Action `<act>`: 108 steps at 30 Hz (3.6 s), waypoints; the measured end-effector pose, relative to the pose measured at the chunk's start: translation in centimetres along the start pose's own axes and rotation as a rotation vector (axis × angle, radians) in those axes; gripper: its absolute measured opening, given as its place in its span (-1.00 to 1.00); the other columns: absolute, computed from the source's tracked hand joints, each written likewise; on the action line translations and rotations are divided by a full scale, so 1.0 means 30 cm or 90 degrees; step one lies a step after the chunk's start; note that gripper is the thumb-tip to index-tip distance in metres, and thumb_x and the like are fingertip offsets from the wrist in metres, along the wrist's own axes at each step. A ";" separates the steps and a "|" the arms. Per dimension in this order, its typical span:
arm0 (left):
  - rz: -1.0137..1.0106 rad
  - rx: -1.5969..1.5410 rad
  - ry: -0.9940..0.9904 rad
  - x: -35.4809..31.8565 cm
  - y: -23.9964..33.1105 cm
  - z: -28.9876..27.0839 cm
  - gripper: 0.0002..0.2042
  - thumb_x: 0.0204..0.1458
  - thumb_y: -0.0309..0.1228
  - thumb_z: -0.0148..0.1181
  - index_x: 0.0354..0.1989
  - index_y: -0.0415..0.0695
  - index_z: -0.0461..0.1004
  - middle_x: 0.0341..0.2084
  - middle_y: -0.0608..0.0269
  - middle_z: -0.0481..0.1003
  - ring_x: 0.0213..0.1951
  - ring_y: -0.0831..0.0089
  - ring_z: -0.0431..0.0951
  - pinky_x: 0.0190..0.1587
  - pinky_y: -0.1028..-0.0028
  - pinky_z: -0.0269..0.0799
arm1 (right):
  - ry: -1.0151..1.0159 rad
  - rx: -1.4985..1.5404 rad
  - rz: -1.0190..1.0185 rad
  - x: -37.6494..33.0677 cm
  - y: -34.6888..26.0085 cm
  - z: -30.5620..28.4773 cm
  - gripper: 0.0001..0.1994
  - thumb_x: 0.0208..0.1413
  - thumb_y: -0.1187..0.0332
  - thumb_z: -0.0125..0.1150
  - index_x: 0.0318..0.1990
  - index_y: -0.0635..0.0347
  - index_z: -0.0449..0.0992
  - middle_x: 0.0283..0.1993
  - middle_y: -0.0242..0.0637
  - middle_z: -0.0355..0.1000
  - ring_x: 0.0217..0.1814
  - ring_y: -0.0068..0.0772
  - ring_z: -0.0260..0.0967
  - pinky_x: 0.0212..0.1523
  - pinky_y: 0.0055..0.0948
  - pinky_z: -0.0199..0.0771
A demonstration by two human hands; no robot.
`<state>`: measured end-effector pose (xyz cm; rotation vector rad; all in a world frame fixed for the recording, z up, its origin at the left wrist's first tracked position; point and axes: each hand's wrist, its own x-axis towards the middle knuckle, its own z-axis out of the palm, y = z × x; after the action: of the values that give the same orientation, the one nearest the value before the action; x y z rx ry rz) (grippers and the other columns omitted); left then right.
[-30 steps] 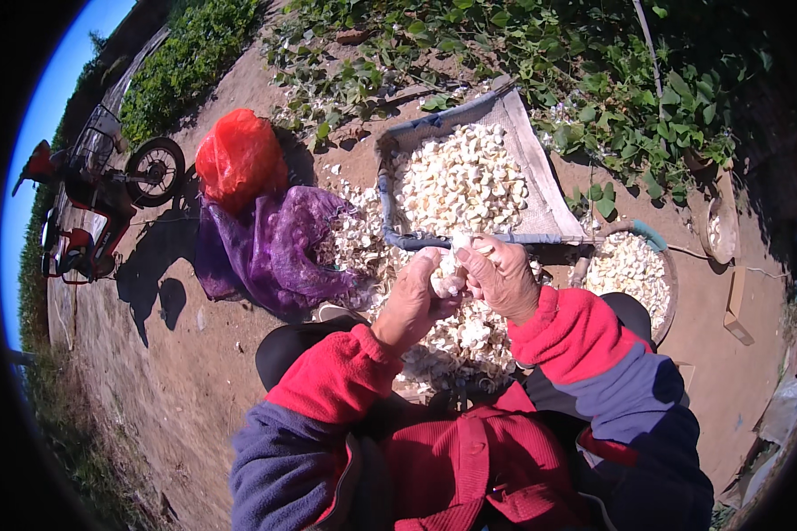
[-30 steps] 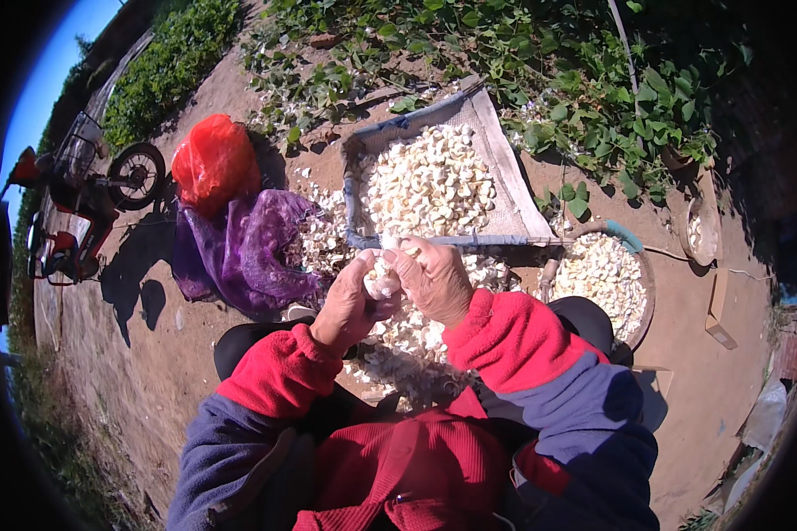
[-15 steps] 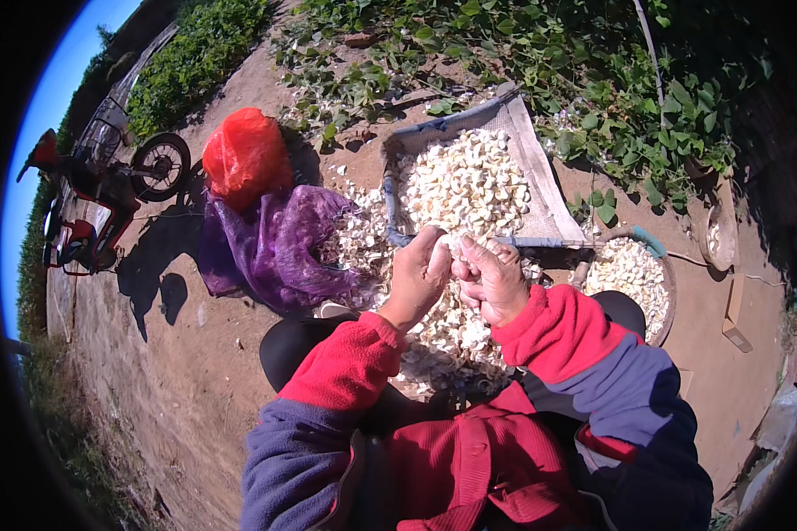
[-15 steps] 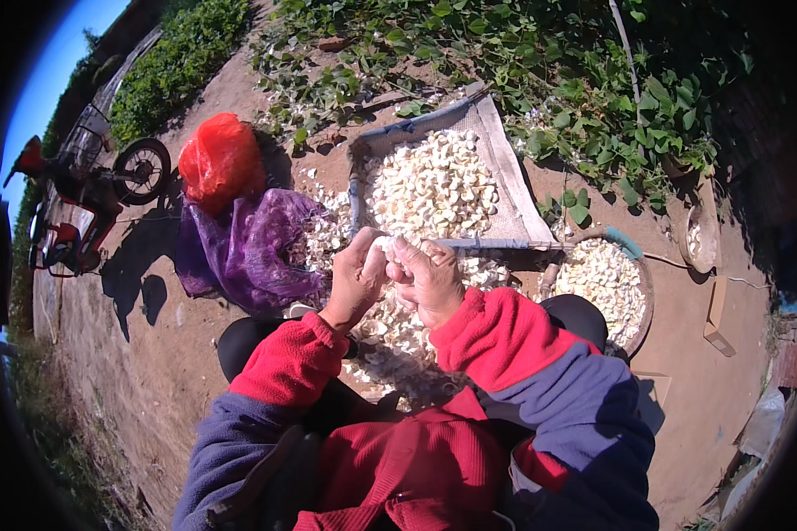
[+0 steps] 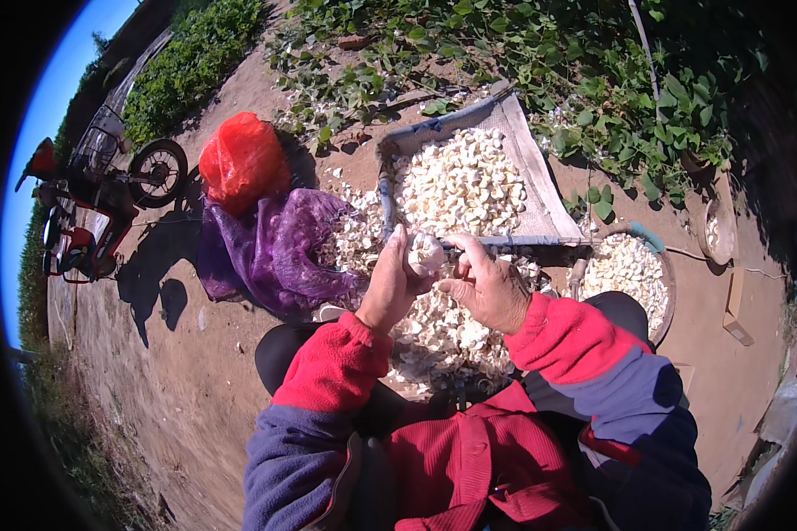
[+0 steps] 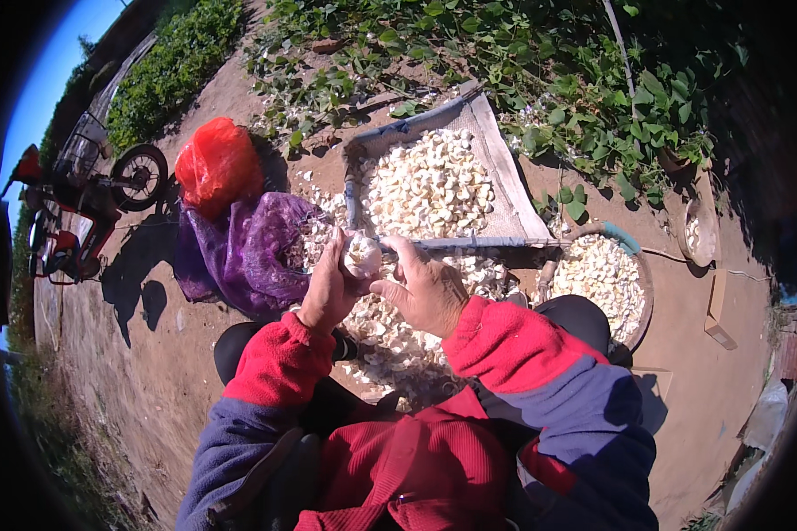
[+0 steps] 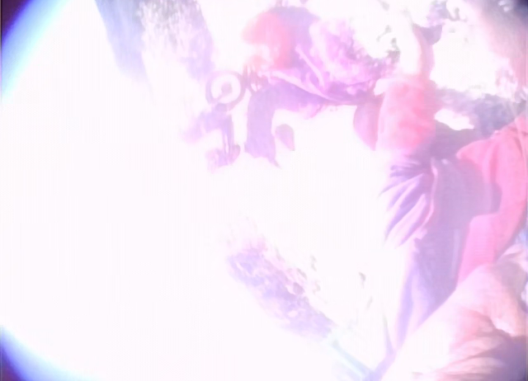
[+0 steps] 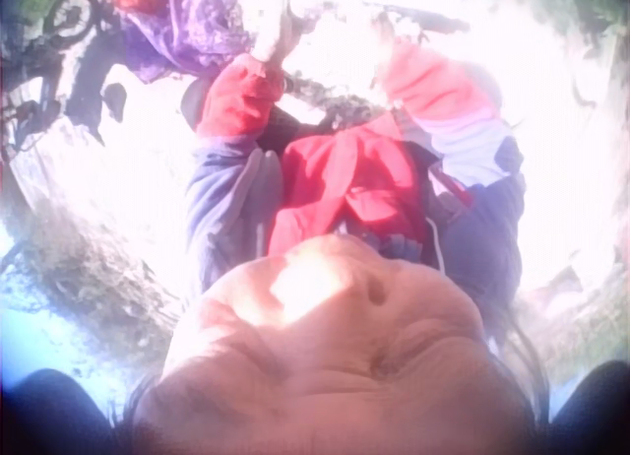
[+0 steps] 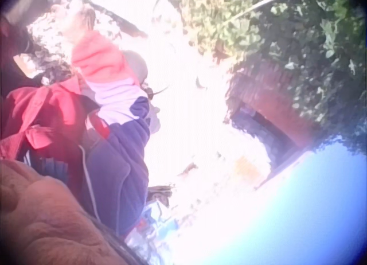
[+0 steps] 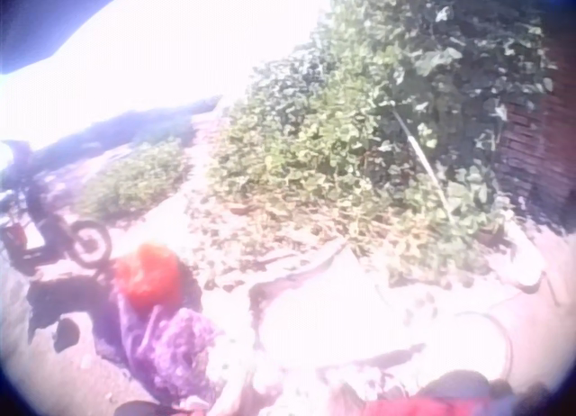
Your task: The person sits on the ground and peels garlic cloves by hand, separating the skins and placing the peeled cloves into a nearby container. The person repeatedly picks up garlic bulbs, removes outer layers, and discards the skins onto the ground.
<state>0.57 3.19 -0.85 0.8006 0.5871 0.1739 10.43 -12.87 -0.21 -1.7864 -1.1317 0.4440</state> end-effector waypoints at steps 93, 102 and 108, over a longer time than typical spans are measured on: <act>0.351 0.340 -0.054 -0.067 -0.012 0.038 -0.77 0.36 -0.28 -0.25 -0.06 -0.16 0.27 -0.34 0.35 0.31 -0.30 0.64 0.27 -0.23 0.59 0.25 | 0.053 0.110 -0.029 0.082 -0.061 0.049 -0.69 0.22 0.20 0.01 -0.12 0.32 0.30 -0.52 -0.06 0.39 -0.50 -0.10 0.43 -0.47 -0.22 0.36; 0.422 0.362 0.044 -0.026 -0.016 0.086 -0.79 0.33 -0.33 -0.12 -0.01 -0.18 0.29 -0.38 0.37 0.40 -0.35 0.70 0.35 -0.32 0.66 0.29 | 0.104 -0.006 -0.042 0.111 -0.044 0.099 -0.69 0.19 0.32 -0.01 0.01 0.28 0.25 -0.51 0.08 0.40 -0.46 0.18 0.44 -0.48 -0.03 0.38; 0.319 0.191 0.080 -0.038 -0.032 0.088 -0.76 0.33 -0.25 -0.18 -0.12 -0.14 0.34 -0.42 0.42 0.34 -0.40 0.66 0.31 -0.35 0.61 0.28 | 0.101 0.015 -0.076 0.109 -0.061 0.073 -0.64 0.19 0.33 -0.01 0.11 0.23 0.26 -0.44 0.08 0.45 -0.43 0.16 0.46 -0.44 -0.06 0.42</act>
<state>1.01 0.46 0.40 1.2282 0.5275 0.6100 9.64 -8.74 0.84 -1.6919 -1.1096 0.2402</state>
